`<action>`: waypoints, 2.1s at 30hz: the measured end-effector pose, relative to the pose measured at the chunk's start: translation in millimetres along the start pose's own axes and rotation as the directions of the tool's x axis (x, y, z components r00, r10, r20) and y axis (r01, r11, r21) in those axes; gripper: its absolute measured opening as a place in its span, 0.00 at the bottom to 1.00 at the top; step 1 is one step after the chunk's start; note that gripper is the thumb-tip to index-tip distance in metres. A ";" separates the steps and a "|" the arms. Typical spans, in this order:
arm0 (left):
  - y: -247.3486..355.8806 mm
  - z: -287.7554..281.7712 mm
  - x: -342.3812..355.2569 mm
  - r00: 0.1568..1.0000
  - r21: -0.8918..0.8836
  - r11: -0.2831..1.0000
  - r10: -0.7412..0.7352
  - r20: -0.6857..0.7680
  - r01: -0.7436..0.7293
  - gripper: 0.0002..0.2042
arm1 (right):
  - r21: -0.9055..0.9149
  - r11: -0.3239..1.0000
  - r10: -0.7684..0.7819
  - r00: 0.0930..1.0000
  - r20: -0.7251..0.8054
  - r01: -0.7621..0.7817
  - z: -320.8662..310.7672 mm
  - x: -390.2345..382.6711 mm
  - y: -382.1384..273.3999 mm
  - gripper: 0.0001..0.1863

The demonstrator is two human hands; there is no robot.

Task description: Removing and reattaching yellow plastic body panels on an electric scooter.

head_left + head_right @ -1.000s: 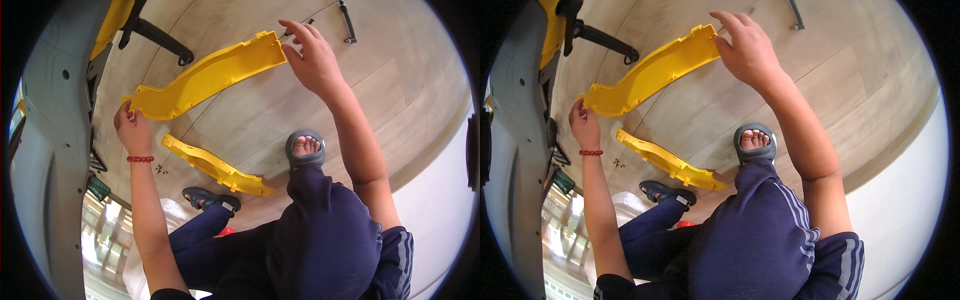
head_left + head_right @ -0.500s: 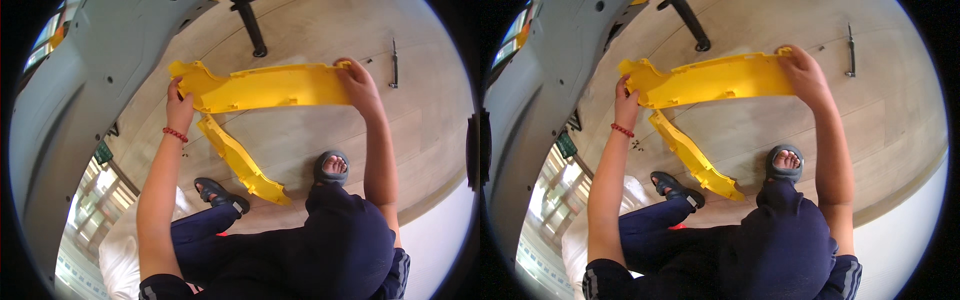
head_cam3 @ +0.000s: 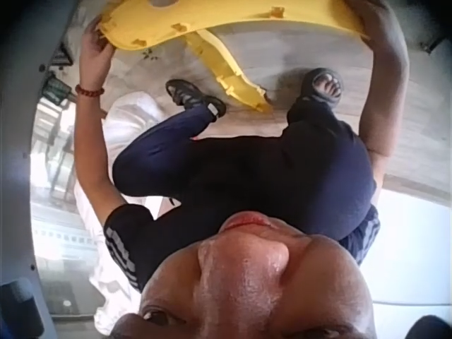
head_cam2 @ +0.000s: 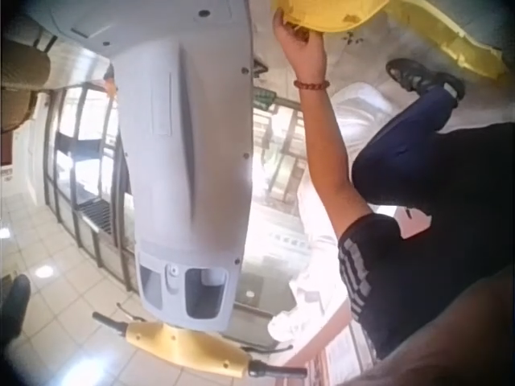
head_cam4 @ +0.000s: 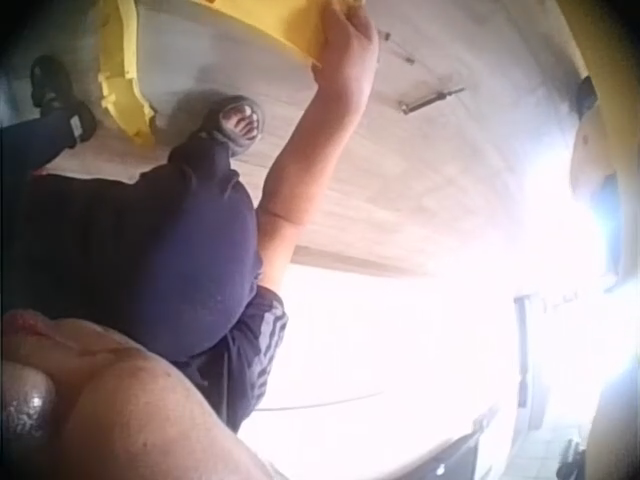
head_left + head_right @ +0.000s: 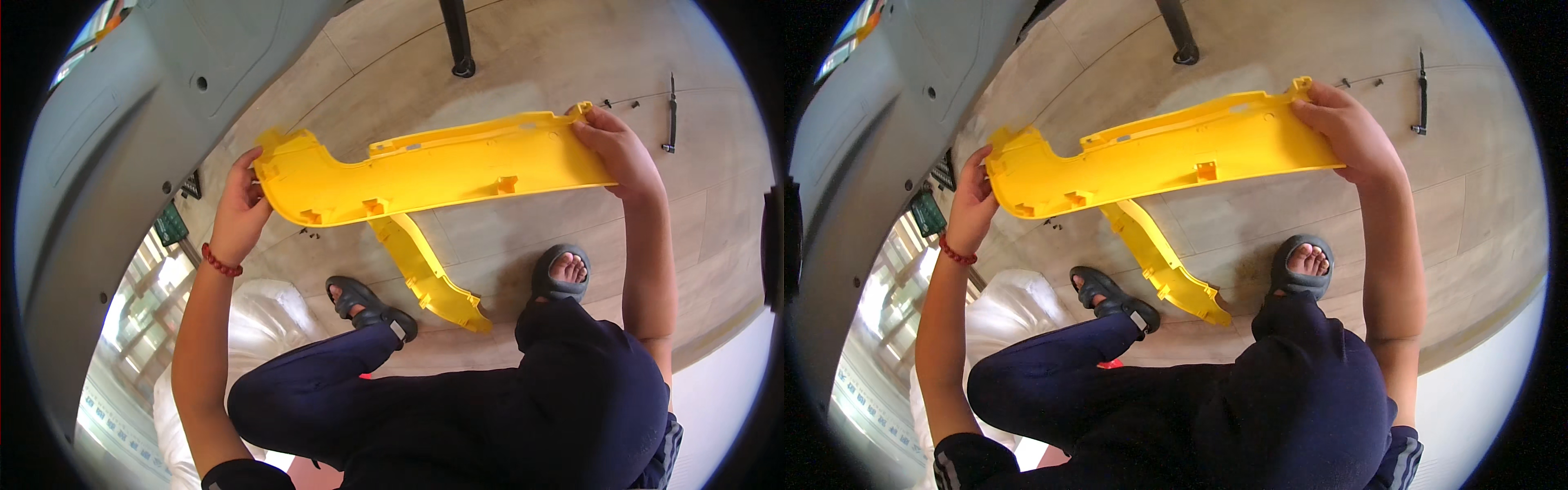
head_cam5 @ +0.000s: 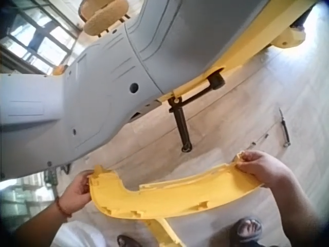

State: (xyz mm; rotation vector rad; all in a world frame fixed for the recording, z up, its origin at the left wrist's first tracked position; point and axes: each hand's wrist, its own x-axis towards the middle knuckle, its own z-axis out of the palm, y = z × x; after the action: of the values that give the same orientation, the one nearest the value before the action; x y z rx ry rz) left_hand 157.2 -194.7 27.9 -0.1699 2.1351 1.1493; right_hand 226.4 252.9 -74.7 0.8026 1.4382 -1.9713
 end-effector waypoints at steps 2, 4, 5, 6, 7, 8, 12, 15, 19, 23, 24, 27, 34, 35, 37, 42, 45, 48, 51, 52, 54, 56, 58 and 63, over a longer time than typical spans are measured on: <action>-7.1 -1.6 -4.8 0.996 0.182 0.982 0.070 -0.059 -0.058 0.26 | 0.020 1.000 0.003 1.000 0.014 -0.003 0.7 5.2 1.0 0.14; -7.3 -3.7 -4.0 0.990 0.268 0.961 0.095 -0.101 -0.065 0.22 | 0.041 0.999 0.004 0.999 0.034 -0.005 -2.5 12.7 -3.8 0.14; -7.9 -7.3 -1.4 0.977 0.380 0.917 0.176 -0.117 -0.119 0.22 | 0.049 0.998 0.033 0.991 0.127 -0.039 -6.4 15.0 -13.5 0.15; -9.0 -10.7 1.2 0.958 0.486 0.858 0.257 -0.124 -0.167 0.21 | 0.054 0.996 0.060 0.974 0.221 -0.074 -9.0 16.5 -21.1 0.15; -14.0 -12.5 4.8 0.962 0.452 0.884 0.215 -0.171 -0.117 0.20 | 0.039 0.999 -0.043 0.962 0.269 0.034 -2.5 17.4 -27.1 0.19; -16.0 -12.8 7.0 0.960 0.455 0.882 0.224 -0.166 -0.127 0.20 | 0.042 0.998 -0.051 0.964 0.262 0.042 2.3 20.1 -33.2 0.19; -30.0 -23.9 15.3 0.974 0.237 0.971 0.094 -0.204 -0.045 0.20 | 0.331 0.932 -0.255 0.914 0.315 0.146 27.7 15.3 -70.7 0.23; -29.2 -33.2 20.8 0.979 0.208 0.978 0.070 -0.192 -0.029 0.19 | 0.490 0.859 -0.368 0.844 0.390 0.148 32.4 23.4 -82.6 0.24; -17.6 -41.2 25.0 0.987 0.070 0.997 0.050 -0.154 -0.039 0.15 | 0.570 0.809 -0.451 0.775 0.443 0.145 37.6 28.9 -84.7 0.27; -13.8 -53.6 29.6 0.973 0.041 0.995 -0.079 -0.219 0.090 0.14 | 0.410 0.848 -0.501 0.761 0.411 0.337 46.6 25.0 -85.9 0.27; -17.6 -59.9 30.9 0.974 0.047 0.996 -0.067 -0.216 0.079 0.14 | 0.412 0.842 -0.511 0.759 0.404 0.347 50.5 19.0 -87.1 0.27; -17.9 -63.7 35.6 0.974 -0.080 0.994 -0.087 -0.209 0.072 0.12 | 0.253 0.788 -0.608 0.772 0.186 0.561 64.1 13.1 -75.0 0.28; -16.1 -59.5 39.9 0.974 -0.042 0.995 -0.094 -0.205 0.087 0.10 | 0.125 0.773 -0.625 0.781 -0.014 0.622 78.4 34.5 -76.5 0.36; -13.5 -54.4 39.5 0.970 -0.060 0.995 -0.093 -0.223 0.082 0.09 | 0.127 0.772 -0.626 0.780 -0.025 0.623 78.7 38.0 -76.7 0.36; -13.6 -51.8 37.5 0.973 -0.043 0.997 -0.073 -0.220 0.065 0.09 | 0.147 0.774 -0.620 0.784 -0.026 0.616 79.0 44.5 -76.8 0.36; -9.8 -47.2 25.6 0.970 -0.054 0.997 -0.074 -0.230 0.063 0.07 | 0.017 0.820 -0.572 0.819 -0.042 0.573 82.5 39.4 -83.0 0.35; -12.4 -52.2 22.4 0.965 -0.037 0.996 -0.088 -0.245 0.081 0.07 | 0.002 0.828 -0.560 0.828 -0.035 0.560 89.7 39.1 -82.2 0.35; -16.1 -56.3 21.0 0.956 -0.055 0.992 -0.120 -0.267 0.109 0.08 | 0.004 0.834 -0.551 0.833 -0.048 0.552 93.5 41.9 -81.2 0.35; -15.6 -54.0 19.6 0.953 -0.099 0.988 -0.139 -0.269 0.116 0.08 | 0.034 0.835 -0.550 0.835 -0.015 0.550 94.5 49.2 -74.5 0.35; -15.1 -53.5 17.5 0.955 -0.121 0.987 -0.137 -0.264 0.108 0.08 | 0.078 0.827 -0.559 0.829 0.021 0.556 95.9 52.6 -71.4 0.36; -20.1 -62.1 14.9 0.953 -0.093 0.988 -0.141 -0.268 0.120 0.09 | 0.100 0.834 -0.549 0.834 0.054 0.542 98.0 58.4 -66.4 0.36; -25.9 -68.8 11.0 0.951 -0.069 0.989 -0.145 -0.274 0.131 0.11 | 0.120 0.841 -0.538 0.838 0.090 0.527 101.2 60.8 -62.5 0.37; -29.8 -73.2 6.8 0.926 -0.094 0.984 -0.174 -0.335 0.150 0.12 | 0.103 0.827 -0.562 0.813 0.155 0.552 106.1 61.1 -59.5 0.40; -24.9 -71.2 1.5 0.923 -0.084 0.980 -0.201 -0.329 0.183 0.13 | 0.146 0.832 -0.554 0.803 0.220 0.535 109.0 74.2 -64.9 0.41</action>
State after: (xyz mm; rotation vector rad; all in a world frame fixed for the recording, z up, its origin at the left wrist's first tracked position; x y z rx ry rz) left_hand 129.8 -264.6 35.9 -0.6267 2.3195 1.1222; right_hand 114.4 158.4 -63.1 0.1378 1.5579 -2.4579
